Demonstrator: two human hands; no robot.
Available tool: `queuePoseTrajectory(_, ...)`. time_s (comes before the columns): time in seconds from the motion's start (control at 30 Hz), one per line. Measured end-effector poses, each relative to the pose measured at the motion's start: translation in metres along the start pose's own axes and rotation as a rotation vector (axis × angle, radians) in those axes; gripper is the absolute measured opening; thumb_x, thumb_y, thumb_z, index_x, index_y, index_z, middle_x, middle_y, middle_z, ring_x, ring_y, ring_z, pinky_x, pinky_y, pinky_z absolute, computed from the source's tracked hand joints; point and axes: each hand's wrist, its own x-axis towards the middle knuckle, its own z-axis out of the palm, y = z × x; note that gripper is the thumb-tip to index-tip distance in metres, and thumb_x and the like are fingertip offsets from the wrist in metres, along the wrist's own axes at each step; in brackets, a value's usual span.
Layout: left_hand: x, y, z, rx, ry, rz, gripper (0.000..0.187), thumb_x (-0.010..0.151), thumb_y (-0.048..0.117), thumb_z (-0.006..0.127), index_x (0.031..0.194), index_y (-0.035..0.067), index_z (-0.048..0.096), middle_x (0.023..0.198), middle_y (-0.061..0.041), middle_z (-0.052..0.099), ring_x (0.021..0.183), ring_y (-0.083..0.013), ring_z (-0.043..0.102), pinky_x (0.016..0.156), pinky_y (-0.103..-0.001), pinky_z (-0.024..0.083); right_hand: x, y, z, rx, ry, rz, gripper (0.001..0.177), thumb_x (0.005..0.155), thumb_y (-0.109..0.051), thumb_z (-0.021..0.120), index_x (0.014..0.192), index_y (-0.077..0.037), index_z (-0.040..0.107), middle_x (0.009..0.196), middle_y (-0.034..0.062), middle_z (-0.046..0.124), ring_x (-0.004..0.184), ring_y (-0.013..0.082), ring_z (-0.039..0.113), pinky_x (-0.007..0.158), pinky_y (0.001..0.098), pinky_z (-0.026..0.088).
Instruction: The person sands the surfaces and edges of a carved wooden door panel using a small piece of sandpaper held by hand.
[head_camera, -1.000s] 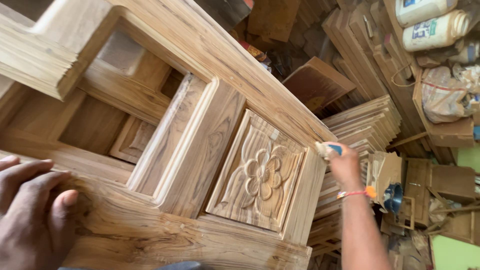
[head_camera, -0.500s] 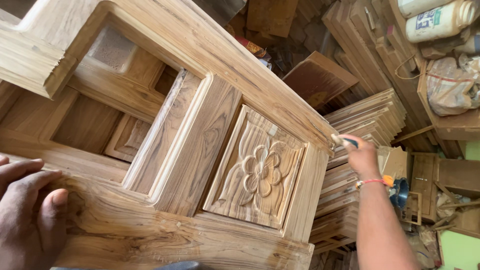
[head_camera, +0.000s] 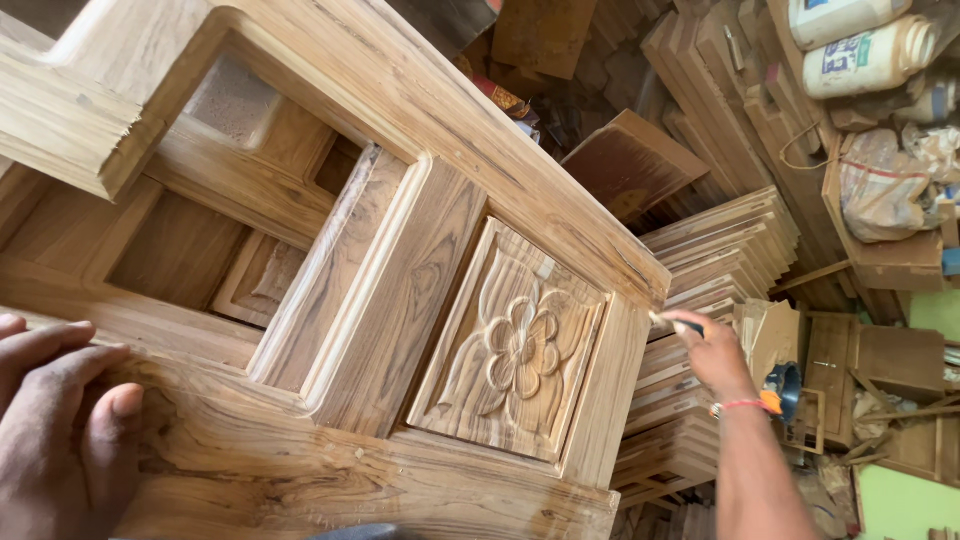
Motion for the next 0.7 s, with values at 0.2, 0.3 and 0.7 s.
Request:
queuePoseTrajectory(0.2, -0.002, -0.004, -0.001, 0.023, -0.010, 0.000, 0.029, 0.116, 0.032, 0.059, 0.120, 0.004, 0.064, 0.127, -0.014, 0.059, 0.135, -0.0291, 0.052, 0.123, -0.036, 0.041, 0.015, 0.004, -0.008, 0.169, 0.115, 0.113, 0.030, 0.100, -0.013, 0.063, 0.123, -0.026, 0.076, 0.070, 0.0060, 0.060, 0.054, 0.0150, 0.043, 0.049, 0.0353, 0.037)
queuePoseTrajectory(0.3, 0.002, -0.001, -0.001, 0.010, -0.009, 0.012, 0.029, 0.116, 0.032, 0.059, 0.120, 0.004, 0.064, 0.127, -0.014, 0.059, 0.132, -0.0284, 0.053, 0.122, -0.036, 0.041, 0.034, 0.002, -0.002, 0.112, 0.207, -0.114, 0.026, 0.099, -0.011, 0.067, 0.122, -0.020, 0.077, 0.071, 0.0102, 0.058, 0.058, 0.0142, 0.044, 0.054, 0.0342, 0.039)
queuePoseTrajectory(0.7, 0.039, 0.031, -0.023, 0.082, -0.006, 0.069, 0.019, 0.109, 0.023, 0.068, 0.118, 0.006, 0.069, 0.124, -0.011, 0.063, 0.123, -0.0298, 0.056, 0.116, -0.041, 0.044, 0.047, -0.017, -0.021, 0.067, 0.099, -0.325, 0.025, 0.095, -0.006, 0.066, 0.117, -0.014, 0.077, 0.099, 0.0108, 0.075, 0.087, 0.0163, 0.065, 0.082, 0.0319, 0.051)
